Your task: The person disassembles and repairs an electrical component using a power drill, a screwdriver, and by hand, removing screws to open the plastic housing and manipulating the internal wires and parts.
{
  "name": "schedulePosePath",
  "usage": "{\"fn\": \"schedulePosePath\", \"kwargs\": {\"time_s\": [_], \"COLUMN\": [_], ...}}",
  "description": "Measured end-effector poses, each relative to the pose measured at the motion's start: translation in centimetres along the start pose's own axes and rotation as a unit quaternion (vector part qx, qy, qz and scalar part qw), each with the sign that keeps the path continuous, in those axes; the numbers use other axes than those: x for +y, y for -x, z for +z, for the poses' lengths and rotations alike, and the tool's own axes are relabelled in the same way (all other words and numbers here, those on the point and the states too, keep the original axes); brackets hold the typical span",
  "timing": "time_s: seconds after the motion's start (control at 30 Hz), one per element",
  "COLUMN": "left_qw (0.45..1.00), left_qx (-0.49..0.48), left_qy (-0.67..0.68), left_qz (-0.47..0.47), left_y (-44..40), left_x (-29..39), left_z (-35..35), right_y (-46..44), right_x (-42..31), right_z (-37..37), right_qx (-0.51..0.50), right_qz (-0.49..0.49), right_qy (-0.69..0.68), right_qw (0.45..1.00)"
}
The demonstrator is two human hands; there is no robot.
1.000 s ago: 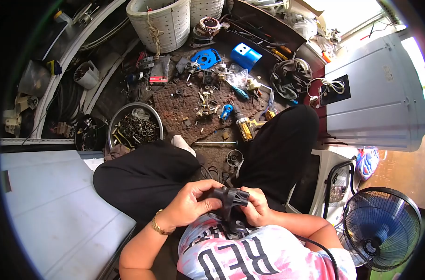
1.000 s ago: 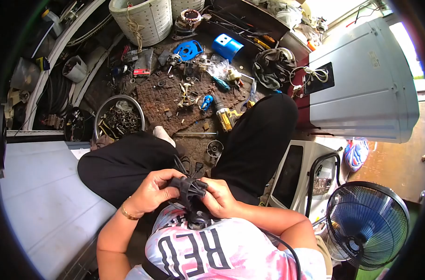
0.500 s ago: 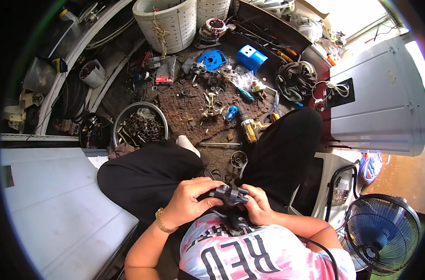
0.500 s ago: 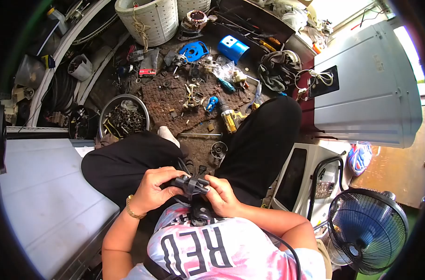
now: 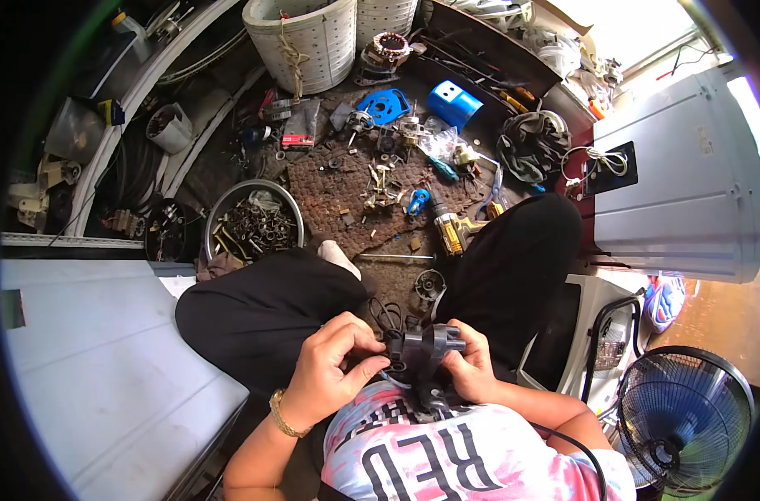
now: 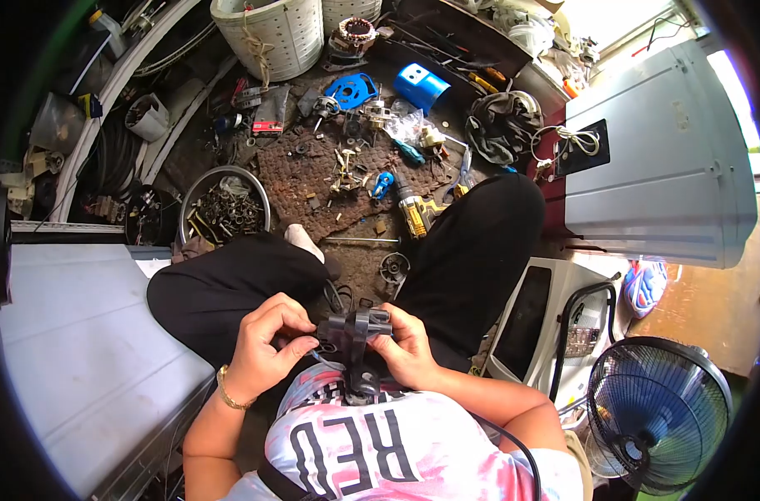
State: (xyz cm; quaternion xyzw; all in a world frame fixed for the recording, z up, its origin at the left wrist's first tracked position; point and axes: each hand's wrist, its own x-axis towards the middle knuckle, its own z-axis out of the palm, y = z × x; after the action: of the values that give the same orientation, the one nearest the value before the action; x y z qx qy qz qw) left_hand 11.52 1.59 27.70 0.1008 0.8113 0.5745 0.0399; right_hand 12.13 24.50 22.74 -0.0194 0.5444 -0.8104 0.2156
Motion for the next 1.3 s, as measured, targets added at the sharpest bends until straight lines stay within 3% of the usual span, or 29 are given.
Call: {"fn": "schedulePosePath", "kwargs": {"time_s": [0.13,0.27,0.4,0.5,0.53,0.6,0.63,0.73,0.77,0.87,0.9,1.0,1.13,1.23,1.3], "left_qw": [0.971,0.929,0.929,0.961,0.919,0.831,0.804,0.829,0.866,0.951,0.965,0.954,0.94,0.846,0.825], "left_qx": [0.021,-0.003,-0.065,-0.187,-0.274,-0.265,-0.268,-0.292,-0.274,-0.159,-0.101,-0.12,-0.029,-0.085,-0.098], "left_qy": [-0.228,-0.368,-0.363,-0.12,0.03,0.295,0.338,0.286,0.241,0.062,0.094,0.121,0.201,0.367,0.393], "left_qz": [0.065,0.032,0.017,-0.161,-0.283,-0.391,-0.409,-0.382,-0.341,-0.256,-0.223,-0.246,-0.275,-0.378,-0.394], "left_y": [0.2,0.7,1.1,1.1,0.4,0.8,1.2,1.9,1.9,0.9,1.1,1.6,3.0,2.3,1.9], "left_x": [1.7,3.6,3.7,1.3,0.8,-1.3,-2.0,-2.6,-2.3,0.2,-0.1,0.9,0.7,-0.2,-0.8], "left_z": [0.3,1.0,0.5,-0.6,-1.3,-0.7,-0.3,0.3,0.0,-0.3,0.1,-0.2,1.4,0.6,0.9], "right_y": [0.3,0.5,0.3,0.3,0.2,0.4,0.4,0.3,0.3,0.0,0.0,0.1,0.0,-0.3,-0.5], "right_x": [-0.1,0.4,-0.8,-0.3,-0.2,-0.3,-0.3,-0.3,-0.3,-0.3,-0.2,0.1,-0.2,-0.3,-0.4], "right_z": [0.3,-0.3,0.6,0.2,0.1,-0.1,-0.1,-0.5,-0.6,-0.4,-0.5,-0.8,-0.7,-0.7,-0.6], "right_qx": [0.003,-0.015,-0.007,-0.025,-0.037,-0.042,-0.044,-0.055,-0.059,-0.056,-0.054,-0.051,-0.07,-0.106,-0.118], "right_qz": [0.03,0.014,-0.022,-0.066,-0.084,-0.092,-0.106,-0.127,-0.13,-0.144,-0.143,-0.149,-0.175,-0.194,-0.201], "right_qy": [-0.046,0.022,0.071,0.116,0.134,0.155,0.16,0.177,0.181,0.177,0.171,0.168,0.176,0.167,0.159], "right_qw": [0.998,1.0,0.997,0.991,0.987,0.983,0.98,0.974,0.973,0.972,0.973,0.973,0.966,0.961,0.959]}}
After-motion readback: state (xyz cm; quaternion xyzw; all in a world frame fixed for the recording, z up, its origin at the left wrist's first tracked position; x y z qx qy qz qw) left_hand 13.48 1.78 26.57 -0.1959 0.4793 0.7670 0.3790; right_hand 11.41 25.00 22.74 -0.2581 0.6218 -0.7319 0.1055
